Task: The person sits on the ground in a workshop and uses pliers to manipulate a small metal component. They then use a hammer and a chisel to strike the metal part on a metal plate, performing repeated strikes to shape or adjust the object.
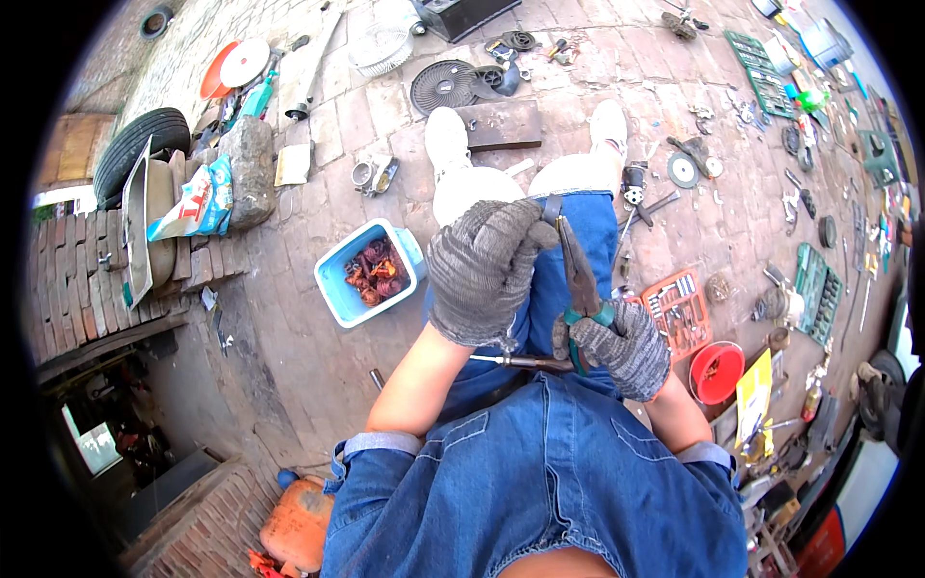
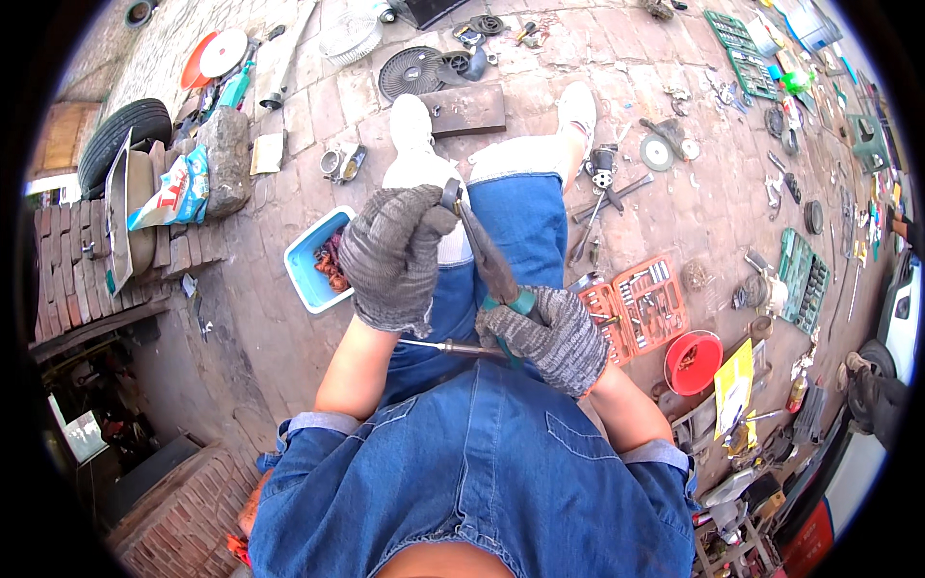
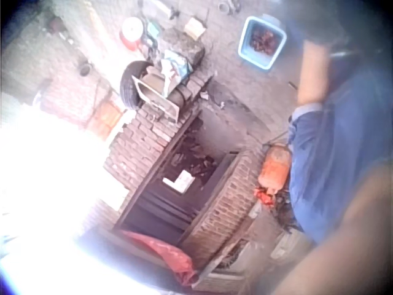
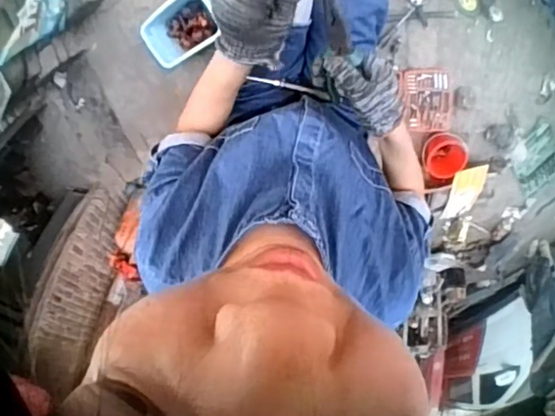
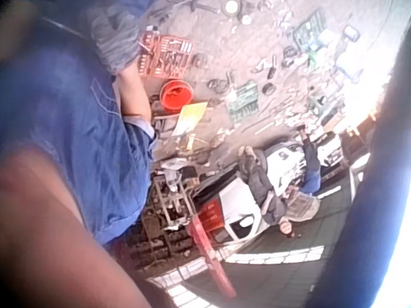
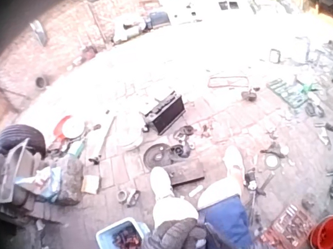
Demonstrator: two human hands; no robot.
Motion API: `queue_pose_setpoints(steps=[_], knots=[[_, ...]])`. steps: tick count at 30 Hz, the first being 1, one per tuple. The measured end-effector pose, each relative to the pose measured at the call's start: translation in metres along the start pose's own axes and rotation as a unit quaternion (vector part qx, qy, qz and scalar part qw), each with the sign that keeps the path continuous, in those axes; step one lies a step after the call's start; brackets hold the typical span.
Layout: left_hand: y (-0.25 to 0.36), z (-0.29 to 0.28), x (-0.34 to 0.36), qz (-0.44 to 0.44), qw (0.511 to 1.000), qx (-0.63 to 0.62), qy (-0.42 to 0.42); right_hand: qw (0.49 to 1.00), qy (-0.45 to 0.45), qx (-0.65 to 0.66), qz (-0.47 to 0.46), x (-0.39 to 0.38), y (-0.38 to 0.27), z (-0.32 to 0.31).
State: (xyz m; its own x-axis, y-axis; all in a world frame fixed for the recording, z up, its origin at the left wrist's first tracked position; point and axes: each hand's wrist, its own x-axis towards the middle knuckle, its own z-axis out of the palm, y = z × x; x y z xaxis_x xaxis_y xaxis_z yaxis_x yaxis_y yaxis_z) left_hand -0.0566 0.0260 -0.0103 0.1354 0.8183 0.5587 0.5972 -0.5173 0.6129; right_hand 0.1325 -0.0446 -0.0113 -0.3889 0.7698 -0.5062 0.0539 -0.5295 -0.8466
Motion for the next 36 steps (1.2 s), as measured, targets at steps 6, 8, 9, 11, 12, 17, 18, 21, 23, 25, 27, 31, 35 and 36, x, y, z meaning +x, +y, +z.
queue_pose_setpoints(steps=[6, 8, 9, 11, 12, 17, 18, 21, 23, 25, 27, 31, 35, 36], knots=[[0.013, -0.006, 0.004, -0.164, 0.979, -0.107, -0.055, 0.999, -0.003, 0.030, 0.012, -0.003, 0.007, 0.000], [0.014, -0.006, 0.003, -0.238, 0.955, -0.165, -0.065, 0.999, -0.001, 0.026, 0.023, -0.003, 0.012, -0.001], [0.013, -0.007, 0.002, -0.218, 0.958, -0.171, -0.069, 0.999, -0.003, 0.026, 0.026, -0.003, 0.013, -0.003], [0.008, -0.011, 0.002, -0.177, 0.964, -0.181, -0.078, 0.999, -0.010, 0.034, 0.025, -0.003, 0.014, -0.004], [0.007, -0.015, 0.005, -0.169, 0.962, -0.182, -0.116, 0.999, -0.015, 0.043, 0.023, -0.002, 0.013, -0.005], [0.012, -0.042, 0.025, -0.352, 0.809, -0.374, -0.287, 0.995, -0.073, 0.064, -0.003, -0.008, 0.008, -0.013], [0.012, -0.045, 0.029, -0.419, 0.743, -0.423, -0.306, 0.993, -0.088, 0.073, 0.005, -0.007, 0.007, -0.014], [0.004, -0.028, 0.018, -0.431, 0.753, -0.425, -0.257, 0.986, -0.117, 0.119, 0.018, 0.000, 0.015, -0.016], [0.000, -0.023, 0.015, -0.363, 0.837, -0.328, -0.245, 0.979, -0.112, 0.173, 0.013, 0.005, 0.026, -0.017], [-0.008, -0.015, 0.001, -0.324, 0.859, -0.359, -0.166, 0.968, -0.101, 0.230, 0.008, 0.000, 0.019, -0.011], [-0.002, -0.010, -0.004, -0.282, 0.874, -0.391, -0.070, 0.958, -0.147, 0.243, 0.030, 0.004, 0.023, -0.018], [0.004, 0.006, -0.006, -0.185, 0.878, -0.408, -0.169, 0.895, -0.236, 0.377, 0.021, 0.003, 0.033, -0.019], [0.015, 0.002, -0.001, -0.237, 0.887, -0.369, -0.149, 0.912, -0.235, 0.331, 0.056, 0.006, 0.033, -0.021], [0.017, 0.000, 0.001, -0.228, 0.904, -0.328, -0.154, 0.938, -0.220, 0.261, 0.066, 0.008, 0.055, -0.038]])
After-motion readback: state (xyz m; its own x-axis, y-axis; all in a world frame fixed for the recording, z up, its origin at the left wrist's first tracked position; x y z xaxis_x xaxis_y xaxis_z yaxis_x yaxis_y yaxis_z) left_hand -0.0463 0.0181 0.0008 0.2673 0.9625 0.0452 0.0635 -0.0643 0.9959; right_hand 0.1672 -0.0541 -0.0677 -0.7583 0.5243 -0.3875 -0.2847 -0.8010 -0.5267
